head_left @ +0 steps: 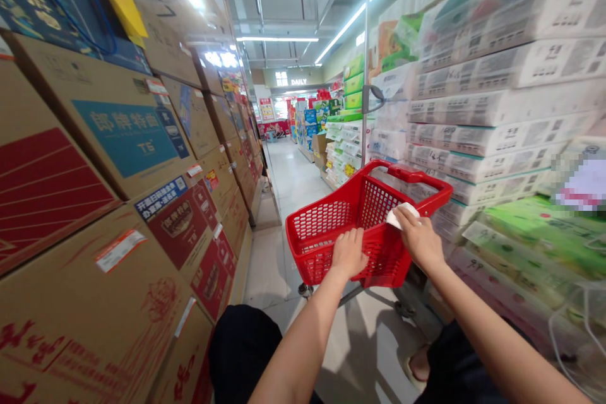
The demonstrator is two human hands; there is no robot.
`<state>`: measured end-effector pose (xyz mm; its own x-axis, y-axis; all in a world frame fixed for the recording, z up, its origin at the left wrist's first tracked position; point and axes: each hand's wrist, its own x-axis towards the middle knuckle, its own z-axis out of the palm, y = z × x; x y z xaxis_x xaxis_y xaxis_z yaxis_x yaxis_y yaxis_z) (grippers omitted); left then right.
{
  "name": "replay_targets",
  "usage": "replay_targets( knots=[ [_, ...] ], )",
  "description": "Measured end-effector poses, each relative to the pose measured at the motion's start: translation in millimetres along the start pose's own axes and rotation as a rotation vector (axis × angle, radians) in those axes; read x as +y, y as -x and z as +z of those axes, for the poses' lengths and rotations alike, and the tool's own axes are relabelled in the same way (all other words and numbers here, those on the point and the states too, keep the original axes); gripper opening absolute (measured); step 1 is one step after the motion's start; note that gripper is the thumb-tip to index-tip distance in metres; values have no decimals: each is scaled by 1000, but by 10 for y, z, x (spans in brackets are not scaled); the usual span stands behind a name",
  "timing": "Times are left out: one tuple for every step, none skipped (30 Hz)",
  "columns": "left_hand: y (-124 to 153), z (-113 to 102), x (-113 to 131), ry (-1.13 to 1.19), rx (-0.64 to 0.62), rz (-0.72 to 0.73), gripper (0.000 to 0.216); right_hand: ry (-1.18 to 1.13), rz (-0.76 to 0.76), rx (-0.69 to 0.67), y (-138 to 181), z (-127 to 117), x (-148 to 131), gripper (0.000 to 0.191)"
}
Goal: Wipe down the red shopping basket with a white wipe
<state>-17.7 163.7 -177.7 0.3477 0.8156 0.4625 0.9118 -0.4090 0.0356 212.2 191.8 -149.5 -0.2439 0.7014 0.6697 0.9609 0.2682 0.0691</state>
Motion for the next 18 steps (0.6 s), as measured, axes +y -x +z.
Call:
replay_targets(
  knots=[
    [-8, 9, 16, -6, -1, 0, 68, -19, 1, -11, 34, 27, -149, 63],
    [-14, 16, 25, -14, -4, 0, 67, -40, -23, -26, 71, 55, -318, 64],
    [-16, 17, 26, -25, -8, 0, 65, -62, -59, -50, 106, 78, -484, 66],
    [-15, 14, 19, -37, -13, -1, 62, -80, -98, -88, 135, 92, -626, 68],
    [-10, 6, 5, -49, -19, 0, 59, -83, -99, -116, 155, 94, -727, 68],
    [-2, -7, -13, -56, -24, 3, 57, -81, -124, -150, 162, 83, -774, 68],
    [9, -22, -32, -58, -25, 9, 57, -72, -147, -180, 158, 61, -764, 67],
    [20, -38, -50, -56, -24, 15, 59, -58, -163, -199, 143, 29, -700, 66],
    [32, -53, -63, -49, -21, 20, 61, -43, -170, -209, 122, -9, -593, 66],
    [43, -66, -70, -42, -17, 20, 63, -25, -168, -208, 96, -50, -458, 65],
    [51, -74, -70, -36, -14, 15, 65, -12, -127, -190, 71, -90, -314, 64],
    [56, -79, -63, -32, -14, 7, 65, -1, -95, -175, 48, -124, -180, 64],
    [58, -79, -49, -31, -17, -1, 66, 8, -65, -162, 32, -151, -73, 64],
    [56, -76, -30, -32, -22, -10, 66, 12, -37, -152, 23, -166, -5, 64],
    [51, -71, -10, -33, -28, -16, 67, 13, -15, -148, 23, -169, 17, 64],
    [42, -66, 8, -35, -36, -20, 67, 10, 5, -146, 31, -160, -9, 64],
    [32, -64, 23, -35, -45, -21, 67, 1, 17, -147, 46, -141, -76, 65],
    [20, -66, 30, -33, -54, -18, 67, -10, 22, -151, 69, -114, -174, 66]
  ],
)
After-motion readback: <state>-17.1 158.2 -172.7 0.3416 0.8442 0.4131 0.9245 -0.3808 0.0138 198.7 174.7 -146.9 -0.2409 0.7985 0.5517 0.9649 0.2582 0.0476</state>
